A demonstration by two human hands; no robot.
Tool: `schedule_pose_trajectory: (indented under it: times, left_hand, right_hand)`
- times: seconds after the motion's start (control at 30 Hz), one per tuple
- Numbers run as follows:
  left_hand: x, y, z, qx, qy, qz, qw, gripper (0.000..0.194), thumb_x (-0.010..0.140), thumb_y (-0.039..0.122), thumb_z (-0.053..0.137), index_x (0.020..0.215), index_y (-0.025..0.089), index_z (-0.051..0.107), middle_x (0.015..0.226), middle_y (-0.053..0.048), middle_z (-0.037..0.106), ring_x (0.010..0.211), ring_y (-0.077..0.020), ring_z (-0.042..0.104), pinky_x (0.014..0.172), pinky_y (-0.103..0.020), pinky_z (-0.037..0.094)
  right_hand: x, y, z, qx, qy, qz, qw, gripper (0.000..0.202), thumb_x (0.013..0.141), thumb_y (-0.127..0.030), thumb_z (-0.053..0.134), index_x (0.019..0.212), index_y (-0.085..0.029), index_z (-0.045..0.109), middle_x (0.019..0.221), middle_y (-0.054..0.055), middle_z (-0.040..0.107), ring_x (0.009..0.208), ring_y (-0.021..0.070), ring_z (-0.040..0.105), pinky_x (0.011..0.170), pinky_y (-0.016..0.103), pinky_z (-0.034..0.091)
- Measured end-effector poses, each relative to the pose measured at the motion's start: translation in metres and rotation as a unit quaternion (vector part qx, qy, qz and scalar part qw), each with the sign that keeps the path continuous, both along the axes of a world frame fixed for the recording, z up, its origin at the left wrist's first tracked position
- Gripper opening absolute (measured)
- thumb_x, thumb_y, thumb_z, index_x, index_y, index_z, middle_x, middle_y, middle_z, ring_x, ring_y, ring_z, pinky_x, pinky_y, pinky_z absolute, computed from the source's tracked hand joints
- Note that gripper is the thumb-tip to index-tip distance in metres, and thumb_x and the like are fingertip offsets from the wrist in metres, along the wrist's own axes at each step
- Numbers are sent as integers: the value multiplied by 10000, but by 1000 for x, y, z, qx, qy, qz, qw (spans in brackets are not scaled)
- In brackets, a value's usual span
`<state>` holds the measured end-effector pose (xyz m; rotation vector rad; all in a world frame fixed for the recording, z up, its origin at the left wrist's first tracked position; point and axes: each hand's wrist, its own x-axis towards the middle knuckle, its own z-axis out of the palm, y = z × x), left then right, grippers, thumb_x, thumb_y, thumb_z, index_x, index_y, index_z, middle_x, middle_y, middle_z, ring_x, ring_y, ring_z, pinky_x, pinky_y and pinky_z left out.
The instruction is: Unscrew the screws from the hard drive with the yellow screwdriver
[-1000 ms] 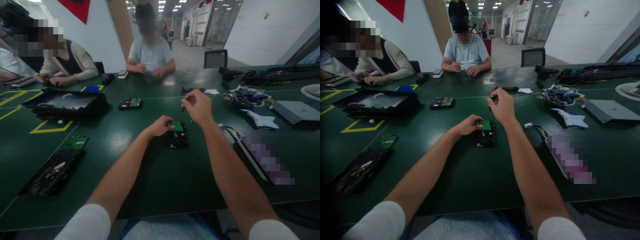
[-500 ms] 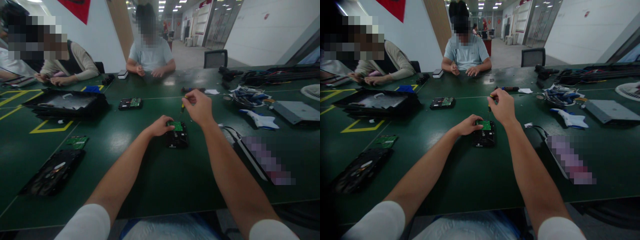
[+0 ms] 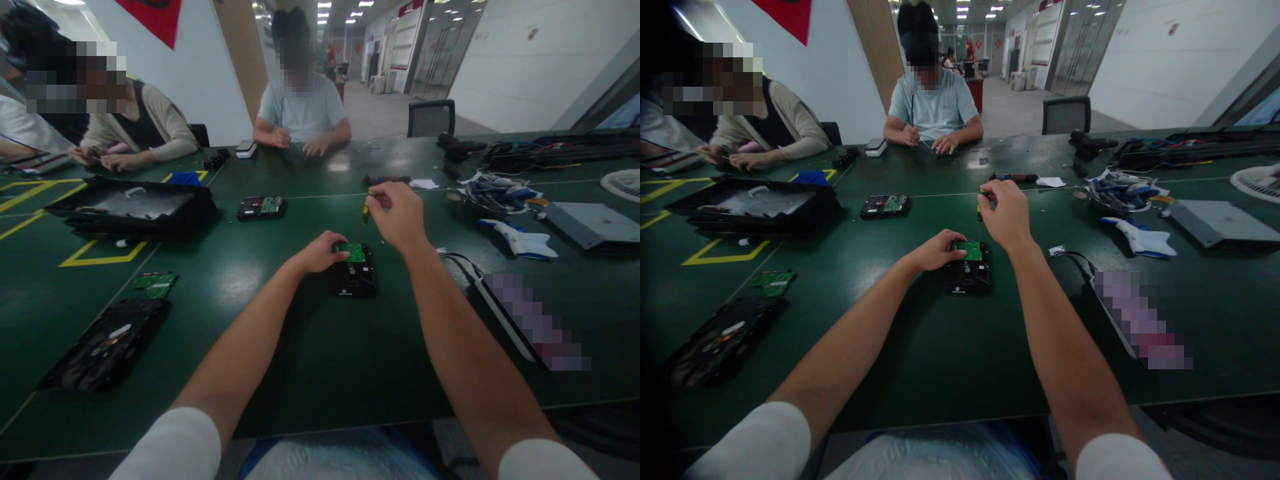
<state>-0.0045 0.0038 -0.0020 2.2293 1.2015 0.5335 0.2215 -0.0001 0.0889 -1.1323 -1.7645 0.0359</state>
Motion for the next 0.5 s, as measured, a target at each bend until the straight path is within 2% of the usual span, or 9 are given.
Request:
schedule_pose_trajectory:
  times: [0.23,0.4,0.5]
  left_hand:
    - [1,-1,2,10,4,-6,1000,506,933,449,675,1361,180,653,1248,-132,609,1020,-246,626,972,-417,526]
    - [1,-1,2,7,-1,-4,1000,517,931,446,680,1372,179,642,1262,-135,594,1019,-242,624,972,-418,527]
    - [0,-1,1,4,-4,-4,1000,515,931,455,678,1367,183,647,1259,-135,591,1016,-243,626,971,-422,528]
  right_hand:
    - [-1,-1,-1,-19,31,-10,999,124,870,-274,695,979,-231,657,960,58,734,859,230,687,809,419,585]
    - [0,-1,0,2,-15,13,1000,166,867,-194,662,1028,-231,682,1042,82,717,927,243,682,883,447,570]
    - [1,-1,0,-9,-4,8,1000,166,858,-196,677,1019,-233,658,1046,84,713,930,246,675,873,448,572]
